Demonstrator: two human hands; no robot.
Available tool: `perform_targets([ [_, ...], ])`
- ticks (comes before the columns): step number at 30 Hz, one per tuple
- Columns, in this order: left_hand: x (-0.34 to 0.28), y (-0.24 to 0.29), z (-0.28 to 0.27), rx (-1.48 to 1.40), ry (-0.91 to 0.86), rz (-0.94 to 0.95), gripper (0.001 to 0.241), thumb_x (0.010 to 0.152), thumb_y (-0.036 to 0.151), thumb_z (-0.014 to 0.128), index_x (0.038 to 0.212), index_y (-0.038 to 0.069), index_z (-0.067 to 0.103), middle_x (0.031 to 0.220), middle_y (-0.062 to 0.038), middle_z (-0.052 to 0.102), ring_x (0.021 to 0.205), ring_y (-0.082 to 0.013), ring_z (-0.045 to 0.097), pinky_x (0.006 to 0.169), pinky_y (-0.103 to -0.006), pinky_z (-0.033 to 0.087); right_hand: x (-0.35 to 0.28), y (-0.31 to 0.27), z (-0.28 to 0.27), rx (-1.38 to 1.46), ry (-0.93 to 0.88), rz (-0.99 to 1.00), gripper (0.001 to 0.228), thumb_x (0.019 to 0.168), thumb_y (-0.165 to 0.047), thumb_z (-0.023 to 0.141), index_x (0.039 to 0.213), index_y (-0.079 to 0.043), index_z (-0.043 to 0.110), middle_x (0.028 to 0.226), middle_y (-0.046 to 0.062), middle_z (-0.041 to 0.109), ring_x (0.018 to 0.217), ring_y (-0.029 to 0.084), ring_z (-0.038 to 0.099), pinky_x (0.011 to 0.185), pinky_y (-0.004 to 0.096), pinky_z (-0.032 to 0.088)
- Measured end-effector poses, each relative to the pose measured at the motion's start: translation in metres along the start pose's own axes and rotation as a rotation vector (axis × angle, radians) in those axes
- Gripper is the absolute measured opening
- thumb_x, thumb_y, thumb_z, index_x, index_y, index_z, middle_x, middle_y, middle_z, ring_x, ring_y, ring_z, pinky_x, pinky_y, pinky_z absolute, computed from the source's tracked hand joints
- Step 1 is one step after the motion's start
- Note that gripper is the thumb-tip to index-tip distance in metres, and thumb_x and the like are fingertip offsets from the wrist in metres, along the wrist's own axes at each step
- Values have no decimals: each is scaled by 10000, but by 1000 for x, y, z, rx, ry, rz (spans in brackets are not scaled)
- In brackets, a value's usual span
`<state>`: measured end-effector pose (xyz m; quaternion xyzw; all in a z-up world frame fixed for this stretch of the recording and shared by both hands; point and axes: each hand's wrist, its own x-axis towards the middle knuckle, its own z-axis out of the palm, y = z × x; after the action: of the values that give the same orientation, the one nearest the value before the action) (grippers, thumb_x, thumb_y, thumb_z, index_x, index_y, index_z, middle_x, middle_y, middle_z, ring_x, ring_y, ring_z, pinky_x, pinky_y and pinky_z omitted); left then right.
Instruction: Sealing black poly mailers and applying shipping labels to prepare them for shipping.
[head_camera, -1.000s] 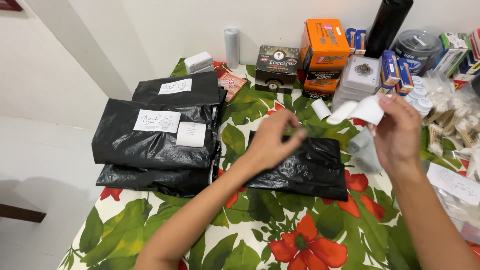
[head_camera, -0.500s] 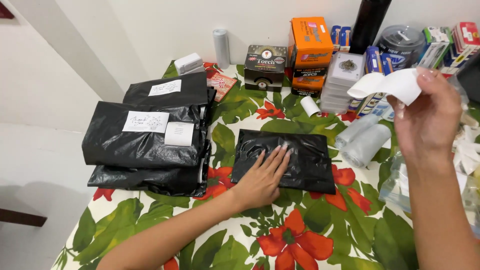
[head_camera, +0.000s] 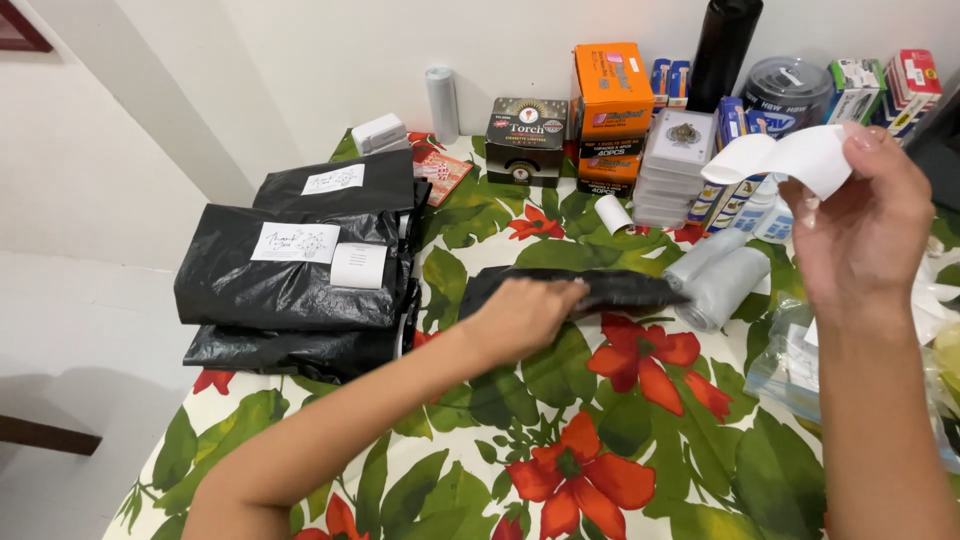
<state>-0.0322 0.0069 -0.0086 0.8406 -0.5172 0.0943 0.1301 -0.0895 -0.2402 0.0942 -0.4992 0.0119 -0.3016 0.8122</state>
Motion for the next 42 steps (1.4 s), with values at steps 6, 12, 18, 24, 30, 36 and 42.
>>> perform_targets([
  [6, 40, -18, -34, -335, -116, -123, 339, 969, 272, 381, 758, 31, 493, 574, -125, 541, 509, -310, 500, 522, -401, 399, -2, -8, -1, -2, -15, -4, 94, 769, -207, 594, 800, -121, 574, 707, -9, 551, 525, 97, 464, 413, 173, 311],
  [12, 53, -47, -30, -732, -295, -157, 426, 951, 366, 411, 620, 116, 317, 573, 30, 307, 516, -107, 316, 539, -287, 297, -2, -12, -3, -18, -18, 7, 70, 786, -212, 593, 796, -148, 568, 741, -19, 564, 613, 100, 532, 467, 172, 375],
  [18, 57, -55, -30, -1110, -506, -521, 407, 900, 355, 468, 884, -15, 636, 844, -123, 679, 707, -218, 646, 704, -291, 527, -2, -15, -3, -43, 15, 33, 57, 780, -218, 596, 802, -172, 570, 790, -43, 579, 794, 107, 611, 579, 182, 452],
  [24, 74, -77, -14, -1035, -651, -718, 457, 876, 357, 471, 1122, -14, 578, 1118, -162, 624, 980, -286, 623, 892, -349, 521, 0, -12, -5, -71, -12, 36, 56, 789, -214, 595, 819, -170, 577, 828, -42, 583, 831, 110, 609, 595, 182, 462],
  [30, 99, -112, 12, -806, -659, -547, 315, 837, 335, 577, 964, 68, 683, 1020, -68, 682, 908, -198, 645, 837, -300, 517, 4, -3, -8, -115, -115, 12, 93, 832, -209, 580, 851, -118, 579, 804, -25, 559, 738, 82, 566, 469, 162, 404],
  [36, 109, -124, 24, -614, -653, -621, 504, 690, 583, 569, 843, 109, 648, 861, -51, 647, 775, -187, 639, 747, -299, 539, 9, 1, -11, -182, -106, 3, 131, 812, -227, 572, 857, -104, 572, 783, -29, 533, 723, 77, 545, 439, 170, 365],
  [42, 61, -146, -6, -590, -972, -784, 559, 641, 402, 699, 1045, 49, 544, 957, -121, 647, 868, -243, 664, 659, -269, 516, 14, 4, -16, -200, -94, 12, 112, 826, -242, 591, 845, -140, 547, 784, -40, 528, 736, 80, 550, 469, 176, 372],
])
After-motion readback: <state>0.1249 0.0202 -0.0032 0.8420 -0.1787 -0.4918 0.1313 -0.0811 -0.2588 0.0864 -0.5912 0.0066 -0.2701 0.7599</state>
